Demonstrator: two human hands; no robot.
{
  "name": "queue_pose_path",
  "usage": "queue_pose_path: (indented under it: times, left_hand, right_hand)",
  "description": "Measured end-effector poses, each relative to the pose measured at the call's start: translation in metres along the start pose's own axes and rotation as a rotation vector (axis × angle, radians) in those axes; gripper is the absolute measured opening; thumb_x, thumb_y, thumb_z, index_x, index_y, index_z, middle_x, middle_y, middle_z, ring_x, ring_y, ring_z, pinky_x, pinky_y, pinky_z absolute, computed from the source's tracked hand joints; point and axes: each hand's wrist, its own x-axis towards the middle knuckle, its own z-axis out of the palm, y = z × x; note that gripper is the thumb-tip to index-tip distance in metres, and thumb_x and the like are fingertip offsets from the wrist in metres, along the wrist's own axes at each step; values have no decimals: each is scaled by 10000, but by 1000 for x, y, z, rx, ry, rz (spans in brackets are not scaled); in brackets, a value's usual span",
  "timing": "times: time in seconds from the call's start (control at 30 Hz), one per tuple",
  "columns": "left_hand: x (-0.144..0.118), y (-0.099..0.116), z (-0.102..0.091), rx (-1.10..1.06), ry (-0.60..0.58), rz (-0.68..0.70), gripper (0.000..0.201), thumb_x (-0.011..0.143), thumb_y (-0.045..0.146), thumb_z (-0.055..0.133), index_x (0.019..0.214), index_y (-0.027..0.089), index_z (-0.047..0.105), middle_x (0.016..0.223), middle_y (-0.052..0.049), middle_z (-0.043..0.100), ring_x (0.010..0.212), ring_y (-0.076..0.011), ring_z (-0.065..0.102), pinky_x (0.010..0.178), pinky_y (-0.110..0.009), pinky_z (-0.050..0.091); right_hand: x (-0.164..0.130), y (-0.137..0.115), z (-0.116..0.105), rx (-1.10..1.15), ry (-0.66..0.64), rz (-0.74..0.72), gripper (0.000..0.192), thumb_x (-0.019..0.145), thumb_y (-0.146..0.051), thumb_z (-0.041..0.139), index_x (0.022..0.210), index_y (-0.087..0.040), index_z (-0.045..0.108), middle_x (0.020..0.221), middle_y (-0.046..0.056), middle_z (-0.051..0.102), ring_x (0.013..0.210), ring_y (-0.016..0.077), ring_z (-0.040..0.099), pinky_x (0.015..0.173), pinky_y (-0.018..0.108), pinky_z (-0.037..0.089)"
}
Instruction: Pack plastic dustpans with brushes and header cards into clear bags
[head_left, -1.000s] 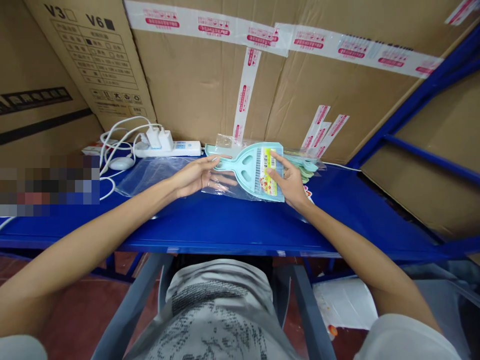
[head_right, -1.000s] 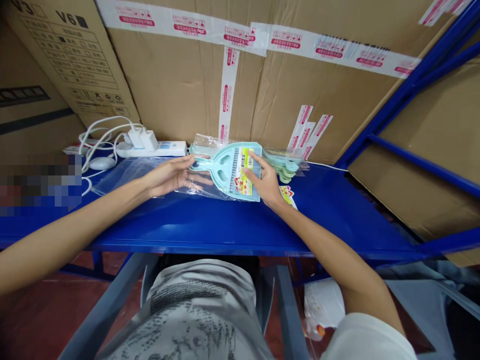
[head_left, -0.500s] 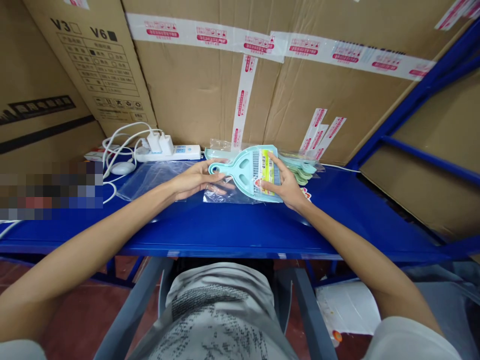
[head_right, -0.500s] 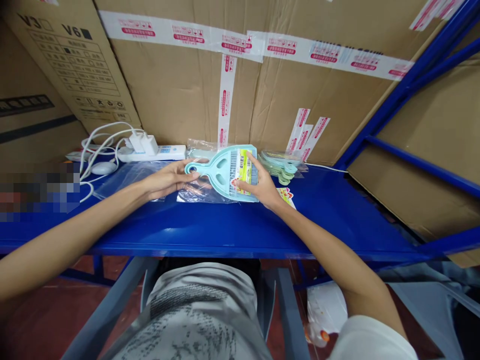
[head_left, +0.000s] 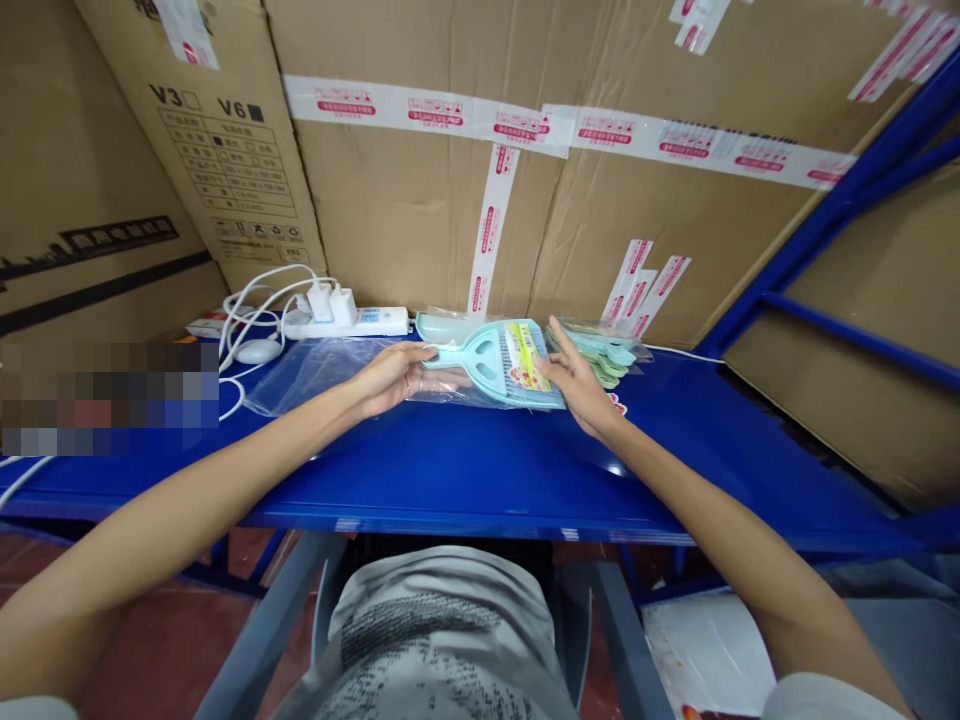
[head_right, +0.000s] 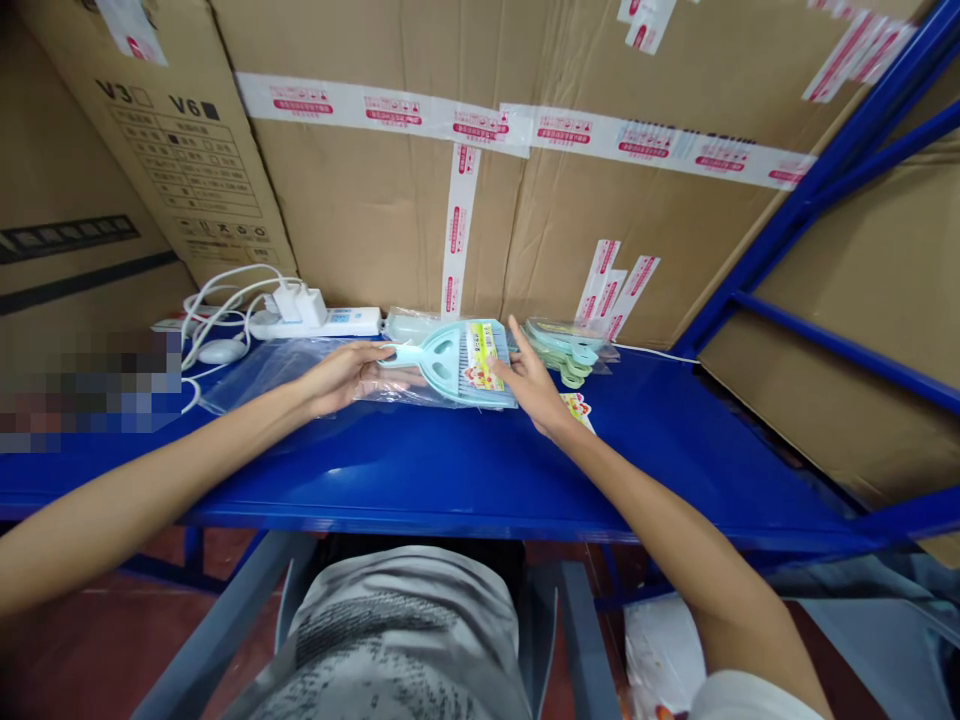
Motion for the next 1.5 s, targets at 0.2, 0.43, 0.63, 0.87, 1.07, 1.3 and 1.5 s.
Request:
queue_pose_path:
  times: [0.2, 0.43, 0.63, 0.87, 1.07, 1.3, 1.5]
  left_hand:
    - [2, -3, -1, -9, -39, 1, 216, 1036, 88, 500, 1102, 30, 697, 1054, -261, 796, 979, -354, 821, 785, -332, 691]
    - [7, -7, -8, 78, 0, 0, 271, 1064, 145, 498, 1189, 14, 700, 1095, -285, 791, 929, -362, 826, 844, -451, 693]
    - [8, 1, -14, 25, 48, 32, 243, 1053, 109, 477, 1076, 39, 708, 1032, -254, 810, 918, -337, 830, 911, -465, 680]
    - [8, 3, -13, -92, 8, 65, 239, 1043, 79, 465, 1112, 69, 693, 1136, -223, 801, 1006, -334, 818, 1021, -554, 626]
    - [6, 1, -7, -105, 40, 70, 205, 1034, 71, 481, 1058, 90, 684, 1157, -201, 797, 1038, -345, 810, 1093, -626, 560]
    - [6, 0, -7, -87, 56, 100, 184, 1023, 88, 530, 1094, 77, 699, 1138, -212, 797, 987, -343, 821, 1083, -620, 569]
    - [8, 0, -9, -92, 132, 143, 182, 1022, 76, 510, 1044, 65, 690, 1118, -209, 800, 967, -326, 825, 1078, -611, 580]
  right_hand:
    - [3, -10, 2, 250, -41, 236, 665, 924, -550, 690, 1528, -328, 523, 1248, 72, 780, 1130, 320, 750, 949, 520, 632]
    - [7, -8, -6, 284, 58, 177, 586, 816, -303, 801, 1362, -277, 589, 990, 37, 805, 803, 241, 775, 644, 369, 655]
    - [13, -12, -24, 228, 167, 147, 776, 712, -150, 821, 1406, -309, 513, 949, 21, 800, 752, 223, 770, 598, 344, 649]
    - [7, -24, -23, 157, 101, 48, 483, 682, -308, 908, 1073, -294, 626, 975, 7, 779, 718, 171, 723, 580, 280, 602]
    - [10, -17, -24, -12, 64, -1, 376, 719, -513, 913, 890, -236, 724, 937, 9, 706, 751, 137, 641, 566, 219, 539]
    - [8, -17, -27, -62, -58, 56, 384, 670, -508, 949, 749, -200, 734, 1033, 64, 713, 855, 197, 667, 584, 270, 607]
    - [4, -25, -24, -89, -89, 83, 403, 599, -480, 977, 729, -175, 749, 1317, 116, 670, 891, 222, 690, 605, 356, 672]
